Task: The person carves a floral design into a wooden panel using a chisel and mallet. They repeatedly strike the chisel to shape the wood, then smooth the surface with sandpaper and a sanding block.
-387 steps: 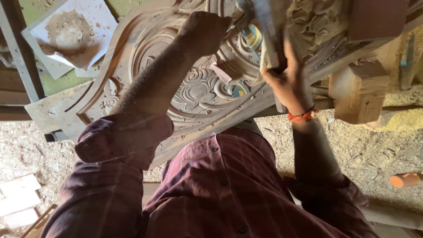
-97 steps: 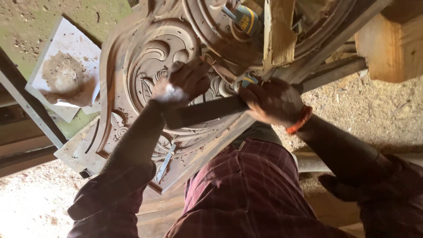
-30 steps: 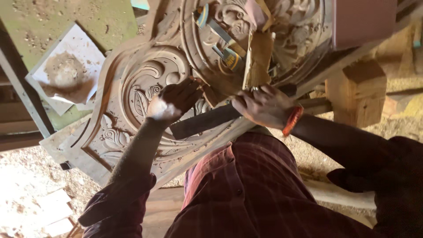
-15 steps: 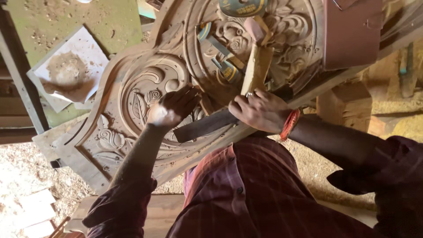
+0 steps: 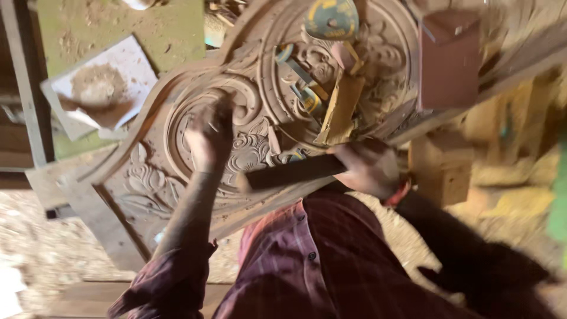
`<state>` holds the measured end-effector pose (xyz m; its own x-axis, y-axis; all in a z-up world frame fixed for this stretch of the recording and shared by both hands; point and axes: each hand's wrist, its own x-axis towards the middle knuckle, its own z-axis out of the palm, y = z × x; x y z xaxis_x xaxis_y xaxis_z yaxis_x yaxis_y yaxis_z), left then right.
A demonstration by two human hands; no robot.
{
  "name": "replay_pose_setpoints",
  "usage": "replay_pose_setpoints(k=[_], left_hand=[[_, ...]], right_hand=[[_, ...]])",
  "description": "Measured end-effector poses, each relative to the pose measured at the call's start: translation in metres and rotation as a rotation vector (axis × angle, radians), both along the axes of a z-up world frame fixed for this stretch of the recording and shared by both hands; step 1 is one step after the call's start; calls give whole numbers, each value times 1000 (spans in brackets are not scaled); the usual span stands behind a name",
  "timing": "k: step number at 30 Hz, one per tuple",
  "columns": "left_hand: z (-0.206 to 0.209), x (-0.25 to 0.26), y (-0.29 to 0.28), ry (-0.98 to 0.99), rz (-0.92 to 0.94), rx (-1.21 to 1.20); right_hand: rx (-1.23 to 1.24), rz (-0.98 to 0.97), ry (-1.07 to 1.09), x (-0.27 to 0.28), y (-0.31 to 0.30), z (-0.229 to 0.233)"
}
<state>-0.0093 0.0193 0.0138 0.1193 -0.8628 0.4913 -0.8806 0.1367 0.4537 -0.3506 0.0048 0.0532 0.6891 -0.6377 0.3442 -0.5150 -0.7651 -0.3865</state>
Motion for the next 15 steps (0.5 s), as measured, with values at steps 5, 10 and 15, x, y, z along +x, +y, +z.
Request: replay_pose_setpoints(k=[5,10,15], left_hand=[[7,29,46,22,269,326],[-12,22,101,69,399,576],[2,16,129,77,428,435]], right_hand=[[371,-523,-468,-18,23,-36],[417,-721,-525,-60,4,-126],[267,-729,-341,-78,-28,-171]])
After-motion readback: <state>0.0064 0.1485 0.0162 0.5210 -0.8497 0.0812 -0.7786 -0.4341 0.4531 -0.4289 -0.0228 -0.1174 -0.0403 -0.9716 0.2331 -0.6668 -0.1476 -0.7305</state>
